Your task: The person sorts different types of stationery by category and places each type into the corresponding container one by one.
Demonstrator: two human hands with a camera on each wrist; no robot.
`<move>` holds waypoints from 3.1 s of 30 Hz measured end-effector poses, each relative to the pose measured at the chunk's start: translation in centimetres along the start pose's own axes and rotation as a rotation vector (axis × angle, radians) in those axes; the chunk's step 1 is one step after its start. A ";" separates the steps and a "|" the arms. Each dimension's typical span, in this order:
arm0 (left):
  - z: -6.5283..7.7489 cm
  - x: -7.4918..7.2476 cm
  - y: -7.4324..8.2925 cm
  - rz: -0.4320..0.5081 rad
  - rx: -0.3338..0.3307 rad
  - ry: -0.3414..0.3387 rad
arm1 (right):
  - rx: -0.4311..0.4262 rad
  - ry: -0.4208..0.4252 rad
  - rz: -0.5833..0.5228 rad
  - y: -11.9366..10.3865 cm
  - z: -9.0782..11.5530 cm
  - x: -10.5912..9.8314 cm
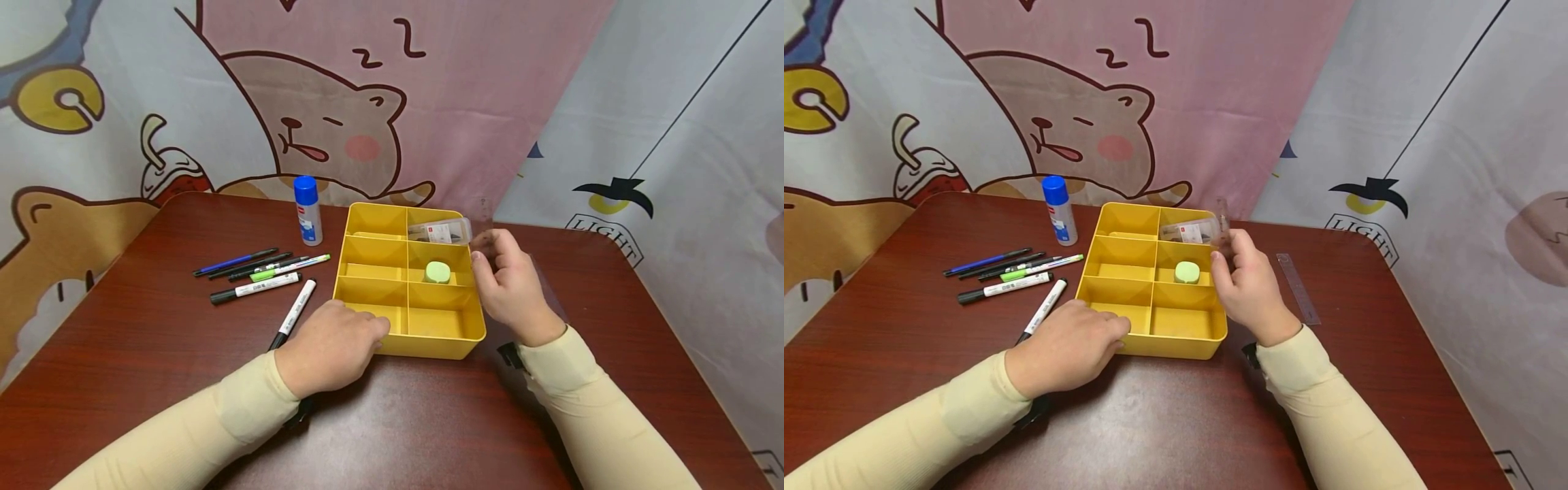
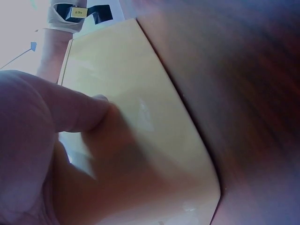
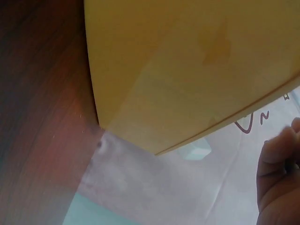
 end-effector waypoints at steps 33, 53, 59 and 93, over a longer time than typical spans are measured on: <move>0.0 0.0 0.0 -0.001 0.005 0.020 | 0.003 -0.166 -0.005 0.3 0.3 1.7; 0.0 -0.1 0.0 -0.007 0.002 0.038 | -0.028 -0.215 0.074 0.4 0.5 2.6; 0.0 0.0 -0.1 -0.007 0.001 0.024 | -0.045 -0.221 0.098 0.4 0.6 2.9; 0.0 0.0 -0.1 -0.002 -0.009 -0.001 | -0.014 -0.284 0.134 0.3 0.8 3.5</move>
Point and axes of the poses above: each hand's wrist, its own z-axis away from the middle knuckle, its own x-axis out of the palm, y = z × x, the point moved 6 cm from there along -z, towards the middle knuckle, and after that the axes turned 7 degrees about -z, right-handed, at the moved point
